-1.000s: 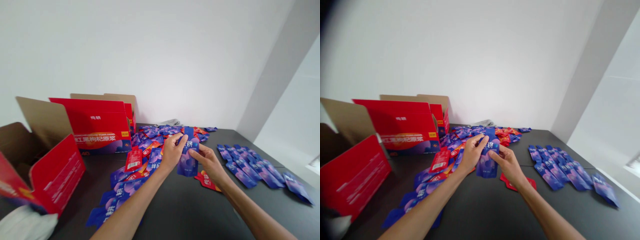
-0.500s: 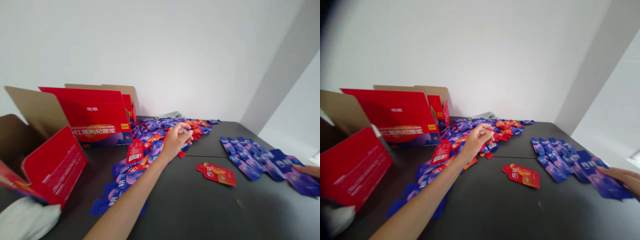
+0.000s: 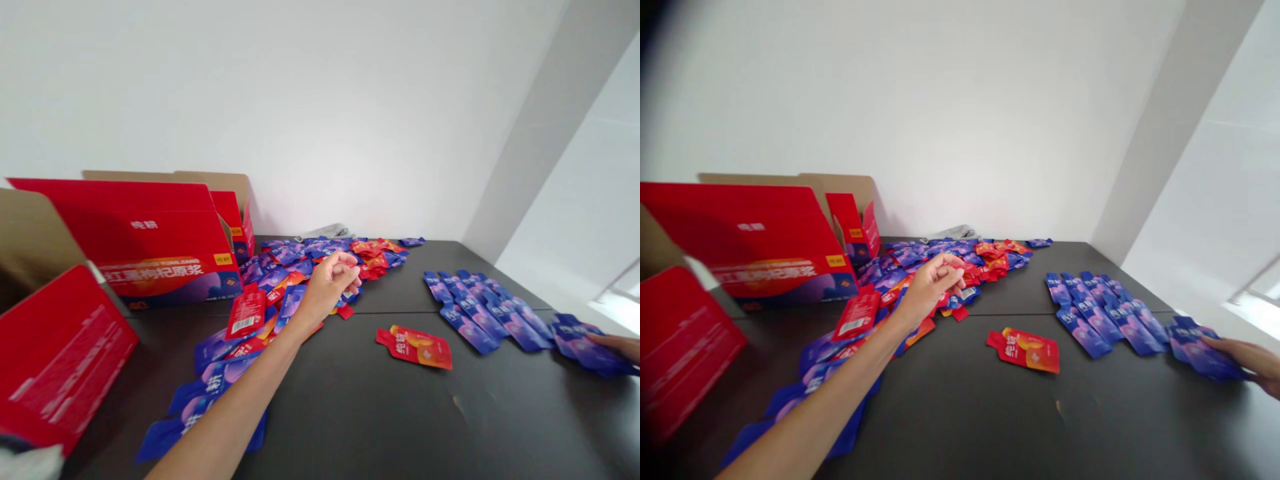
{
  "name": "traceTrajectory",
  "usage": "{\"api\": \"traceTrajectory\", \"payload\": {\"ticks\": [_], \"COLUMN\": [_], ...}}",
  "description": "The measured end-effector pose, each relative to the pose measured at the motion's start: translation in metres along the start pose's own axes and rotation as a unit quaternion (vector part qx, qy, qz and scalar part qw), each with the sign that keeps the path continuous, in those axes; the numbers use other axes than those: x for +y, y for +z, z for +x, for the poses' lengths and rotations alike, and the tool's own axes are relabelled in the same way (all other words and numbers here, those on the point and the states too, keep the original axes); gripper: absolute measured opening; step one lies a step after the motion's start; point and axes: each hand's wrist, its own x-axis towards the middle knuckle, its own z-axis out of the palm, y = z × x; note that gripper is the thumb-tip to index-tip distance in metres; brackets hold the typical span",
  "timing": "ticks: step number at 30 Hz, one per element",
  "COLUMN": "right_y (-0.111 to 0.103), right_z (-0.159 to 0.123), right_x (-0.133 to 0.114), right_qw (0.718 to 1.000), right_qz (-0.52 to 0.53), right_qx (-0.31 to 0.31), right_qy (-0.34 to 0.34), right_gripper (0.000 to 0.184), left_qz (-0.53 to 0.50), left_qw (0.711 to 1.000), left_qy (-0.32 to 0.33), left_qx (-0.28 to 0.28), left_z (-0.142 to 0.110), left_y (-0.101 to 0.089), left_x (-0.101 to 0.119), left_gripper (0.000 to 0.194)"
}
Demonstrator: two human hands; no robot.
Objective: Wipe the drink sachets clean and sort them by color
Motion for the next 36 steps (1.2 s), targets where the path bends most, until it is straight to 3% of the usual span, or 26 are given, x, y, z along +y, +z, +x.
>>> {"api": "traceTrajectory", "payload": {"ticks": [3,7,10,13,16,18,21,27,32,36], "right_y": [0.009,0.028,0.029,0.019,0.018,0.029,0.051,0.076,0.104,0.119], "right_z": [0.008,0.001,-0.008,-0.018,-0.035,-0.051,-0.077,-0.115,-0.142,-0.151], "right_x": [-0.005,-0.023,-0.036,-0.043,-0.05,-0.054,-0.06,-0.051,-0.037,-0.038], "right_qw": [0.981,0.976,0.974,0.979,0.979,0.973,0.969,0.975,0.99,0.977], "right_qz": [0.14,0.164,0.175,0.157,0.115,0.082,0.046,0.067,-0.004,-0.103], "right_qx": [-0.087,-0.086,-0.09,-0.078,-0.139,-0.195,-0.228,-0.186,-0.138,-0.155], "right_qy": [0.099,0.117,0.112,0.101,0.091,0.091,0.087,0.099,-0.007,-0.103], "right_gripper": [0.012,0.008,0.01,0.011,0.018,0.022,0.027,0.032,0.031,0.036], "left_qz": [0.016,0.025,0.026,0.029,0.032,0.036,0.037,0.039,0.039,0.037], "left_qw": [1.0,1.0,1.0,1.0,0.999,0.999,0.999,0.999,0.999,0.999], "left_qy": [-0.006,-0.011,-0.01,-0.01,-0.009,-0.007,-0.001,0.008,0.005,0.001], "left_qx": [0.002,-0.001,-0.003,-0.002,-0.005,-0.011,-0.016,-0.025,-0.032,-0.036], "left_z": [0.0,0.0,0.0,0.0,0.0,0.0,-0.001,-0.003,-0.004,-0.005], "left_y": [-0.002,-0.003,-0.003,-0.002,0.0,0.001,0.003,0.005,0.007,0.008], "left_x": [-0.003,-0.004,-0.003,0.0,0.003,0.005,0.007,0.008,0.009,0.011], "left_gripper": [0.023,0.024,0.025,0.025,0.024,0.023,0.021,0.021,0.021,0.019]}}
